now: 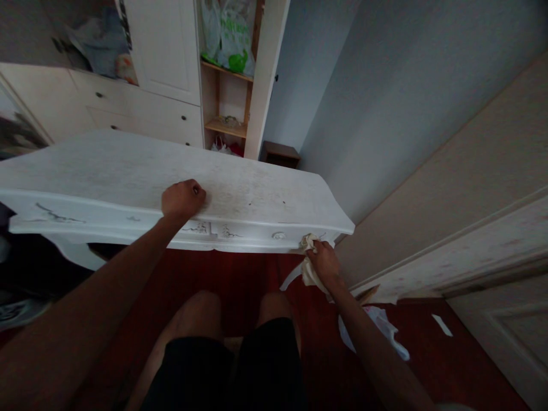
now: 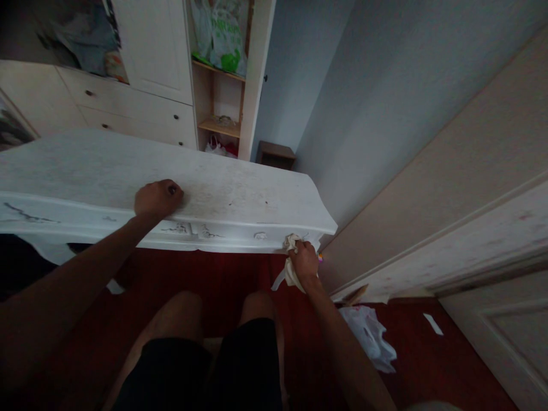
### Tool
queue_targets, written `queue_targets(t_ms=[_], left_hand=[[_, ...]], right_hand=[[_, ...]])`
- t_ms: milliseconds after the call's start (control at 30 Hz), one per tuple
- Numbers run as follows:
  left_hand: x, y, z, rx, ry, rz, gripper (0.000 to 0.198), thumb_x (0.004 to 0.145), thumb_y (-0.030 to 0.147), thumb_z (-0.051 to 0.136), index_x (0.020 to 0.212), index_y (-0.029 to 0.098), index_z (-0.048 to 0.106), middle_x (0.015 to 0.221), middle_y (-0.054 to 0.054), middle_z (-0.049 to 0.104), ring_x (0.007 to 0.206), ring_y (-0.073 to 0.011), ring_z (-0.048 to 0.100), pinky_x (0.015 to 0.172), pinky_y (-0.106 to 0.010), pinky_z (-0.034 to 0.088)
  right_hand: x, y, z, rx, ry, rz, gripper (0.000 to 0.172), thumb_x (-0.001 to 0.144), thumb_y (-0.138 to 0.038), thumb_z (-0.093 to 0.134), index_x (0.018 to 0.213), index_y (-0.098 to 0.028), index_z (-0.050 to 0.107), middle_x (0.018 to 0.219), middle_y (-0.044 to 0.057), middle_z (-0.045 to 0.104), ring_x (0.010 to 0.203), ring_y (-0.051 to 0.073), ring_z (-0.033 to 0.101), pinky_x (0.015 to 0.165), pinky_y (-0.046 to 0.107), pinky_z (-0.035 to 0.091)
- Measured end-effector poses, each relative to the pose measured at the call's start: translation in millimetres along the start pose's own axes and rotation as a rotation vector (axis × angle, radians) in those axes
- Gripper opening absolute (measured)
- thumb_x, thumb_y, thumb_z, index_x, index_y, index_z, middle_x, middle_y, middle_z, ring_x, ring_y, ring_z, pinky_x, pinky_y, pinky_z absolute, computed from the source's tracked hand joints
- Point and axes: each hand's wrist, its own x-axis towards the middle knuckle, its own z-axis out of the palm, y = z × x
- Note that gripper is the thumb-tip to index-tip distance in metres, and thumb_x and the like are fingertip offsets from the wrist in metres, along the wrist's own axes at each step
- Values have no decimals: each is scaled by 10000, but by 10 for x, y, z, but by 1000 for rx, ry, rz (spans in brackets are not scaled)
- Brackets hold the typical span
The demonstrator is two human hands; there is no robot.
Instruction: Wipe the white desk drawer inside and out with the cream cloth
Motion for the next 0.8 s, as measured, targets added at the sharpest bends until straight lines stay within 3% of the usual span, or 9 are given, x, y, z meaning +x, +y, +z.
queue_targets(t_ms=[133,233,367,433,633,700,800], left_hand=[[-17,6,-14,3,-3,10,357,891,346,482,1050,186,759,1053,-182,768,984,-351,706,815,-422,526],[-14,-7,4,7,-3,18,367,892,349,468,1044,187,759,1049,-171,771,992,-345,712,816,-413,530],[-4,-38,40,-10,15,36,378,897,353,448,1037,189,759,1039,-167,773,983,-338,718,807,-411,534],[-8,-44,40,-12,15,46,388,905,352,432,1036,186,758,1039,-168,773,977,-336,721,801,-410,533],[-34,-34,0,-18,-13,54,387,924,354,412,1036,195,747,1048,-161,777,988,-326,722,796,-392,523],[-37,-37,-7,-24,-19,57,380,928,353,414,1036,199,744,1047,-160,778,996,-325,721,795,-387,520],[-39,-46,-4,-31,-21,62,370,932,347,417,1037,202,741,1044,-161,778,1003,-325,720,794,-384,518]], right_hand=[[-46,60,-49,96,-66,-64,405,927,-256,560,1298,-151,686,1190,155,712,1077,249,675,947,304,469],[-112,-5,-174,236,-144,-216,400,867,-244,595,1240,-187,729,1131,119,735,1035,253,689,937,331,488],[-162,-248,-539,471,-167,-476,372,824,-252,592,1151,-218,765,1017,72,746,940,233,688,892,334,512],[-111,-376,-779,578,-132,-527,357,825,-280,593,1131,-216,765,1021,63,751,926,224,686,882,330,518],[509,-530,-1346,737,96,-367,385,859,-395,593,1144,-171,726,986,57,752,813,211,658,741,311,523],[807,-530,-1435,636,204,-337,366,863,-357,573,1135,-159,718,959,74,744,797,219,641,730,321,519],[1207,-559,-1485,292,384,-352,362,859,-269,564,1172,-153,703,1077,129,719,956,271,630,839,372,513]])
